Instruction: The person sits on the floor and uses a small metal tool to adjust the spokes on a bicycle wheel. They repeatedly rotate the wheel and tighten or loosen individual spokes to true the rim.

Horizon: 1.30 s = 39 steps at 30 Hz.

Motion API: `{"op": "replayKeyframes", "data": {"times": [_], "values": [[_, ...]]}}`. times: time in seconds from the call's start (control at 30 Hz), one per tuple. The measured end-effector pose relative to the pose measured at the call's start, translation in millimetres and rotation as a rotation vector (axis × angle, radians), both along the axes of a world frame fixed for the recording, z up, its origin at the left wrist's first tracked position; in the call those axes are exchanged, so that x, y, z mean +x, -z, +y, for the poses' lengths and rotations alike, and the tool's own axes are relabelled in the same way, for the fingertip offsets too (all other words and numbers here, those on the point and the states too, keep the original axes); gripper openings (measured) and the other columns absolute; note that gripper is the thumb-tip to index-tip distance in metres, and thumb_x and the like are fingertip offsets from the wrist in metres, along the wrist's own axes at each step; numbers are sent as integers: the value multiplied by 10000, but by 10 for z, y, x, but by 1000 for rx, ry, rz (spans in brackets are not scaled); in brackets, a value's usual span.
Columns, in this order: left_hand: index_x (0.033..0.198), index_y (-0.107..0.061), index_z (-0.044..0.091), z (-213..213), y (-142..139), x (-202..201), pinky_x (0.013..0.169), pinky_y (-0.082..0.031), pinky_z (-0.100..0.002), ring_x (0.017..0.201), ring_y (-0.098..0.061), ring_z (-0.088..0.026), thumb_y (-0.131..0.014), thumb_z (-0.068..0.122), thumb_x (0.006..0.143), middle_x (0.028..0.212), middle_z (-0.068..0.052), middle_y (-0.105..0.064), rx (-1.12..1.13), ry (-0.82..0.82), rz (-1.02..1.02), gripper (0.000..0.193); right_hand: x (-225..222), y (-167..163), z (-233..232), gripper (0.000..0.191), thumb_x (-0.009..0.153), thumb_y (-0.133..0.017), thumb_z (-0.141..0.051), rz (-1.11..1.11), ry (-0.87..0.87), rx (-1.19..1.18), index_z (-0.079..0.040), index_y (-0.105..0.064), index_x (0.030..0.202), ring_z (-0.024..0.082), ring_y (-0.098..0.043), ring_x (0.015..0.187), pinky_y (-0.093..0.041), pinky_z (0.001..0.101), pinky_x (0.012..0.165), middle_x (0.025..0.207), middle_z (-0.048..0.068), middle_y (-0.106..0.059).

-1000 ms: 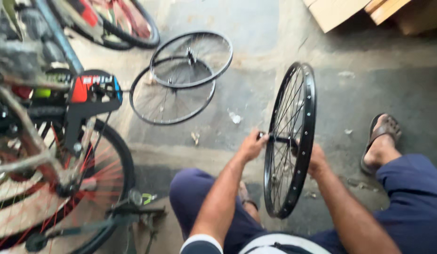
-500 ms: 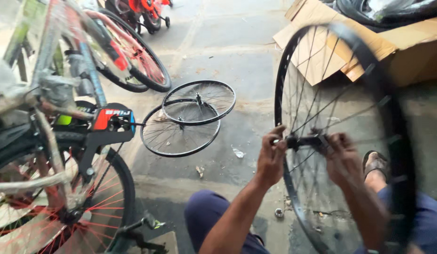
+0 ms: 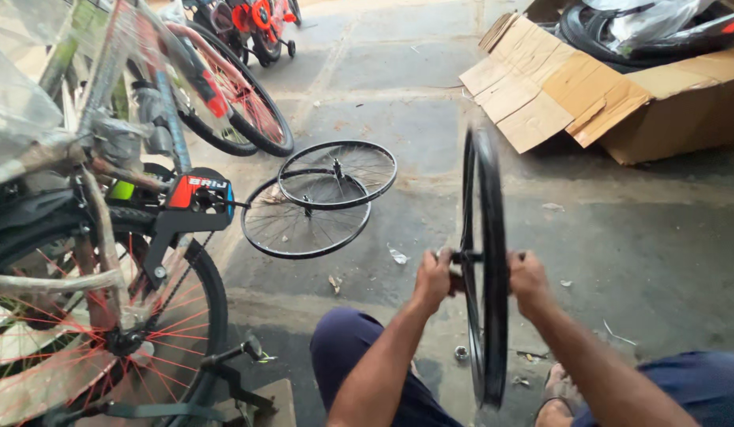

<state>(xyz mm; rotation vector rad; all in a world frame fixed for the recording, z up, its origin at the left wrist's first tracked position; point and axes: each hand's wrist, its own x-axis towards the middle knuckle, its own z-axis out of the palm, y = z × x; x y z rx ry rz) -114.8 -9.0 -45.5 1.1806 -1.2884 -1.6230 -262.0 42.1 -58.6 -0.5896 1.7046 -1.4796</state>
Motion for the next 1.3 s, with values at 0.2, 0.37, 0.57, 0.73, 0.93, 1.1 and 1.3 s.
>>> {"op": "replayKeyframes", "data": {"times": [0.2,0.37,0.57,0.73,0.93,1.1,1.3], "values": [[1008,-531,4,-38,300,-20,394,-491,-333,454,-601,-193,-527,328,1045,641,-115,-644,25,-28,-67,326,135,355,6,346,1025,-609,-300,-199,-53,-14,-43,-587,794,136,-477,534,-359,333,440,657,26,-528],[988,-500,17,-71,428,-19,410,-470,-335,459,-583,-186,-552,324,1040,632,-110,-627,40,-31,-79,315,152,436,-3,224,970,-546,-158,-335,-29,-24,-94,-577,758,117,-502,501,-394,319,420,624,-11,-535],[979,-505,18,-109,474,-46,416,-482,-324,462,-581,-164,-551,334,1041,636,-83,-621,46,-36,-121,325,102,525,-39,265,974,-506,-136,-442,-65,-86,-127,-570,717,109,-440,437,-337,302,375,581,-28,-479],[986,-505,17,-136,521,-54,411,-470,-323,451,-568,-162,-550,338,1046,630,-86,-621,48,-35,-107,329,78,648,-88,310,972,-501,-160,-445,-63,-74,-137,-549,667,125,-435,418,-328,311,360,561,-18,-478],[986,-515,20,-143,458,-41,407,-457,-321,440,-562,-166,-548,348,1044,622,-91,-631,75,-47,-137,334,104,684,-138,268,949,-506,-128,-379,-3,-20,-122,-581,692,125,-459,443,-362,319,384,579,-13,-506],[1019,-526,11,-140,490,0,407,-473,-322,451,-588,-162,-562,349,1034,648,-104,-646,91,-54,-161,340,158,714,-113,187,946,-584,-84,-250,-148,-152,-33,-587,766,125,-486,496,-374,336,402,640,22,-527],[1157,-617,-34,-231,690,53,845,-519,-516,963,-646,-411,-598,516,1044,1010,-221,-662,-147,18,-759,561,217,925,-84,96,936,-592,-156,-172,-52,20,-64,-584,910,127,-552,591,-462,340,459,734,28,-578]]}}
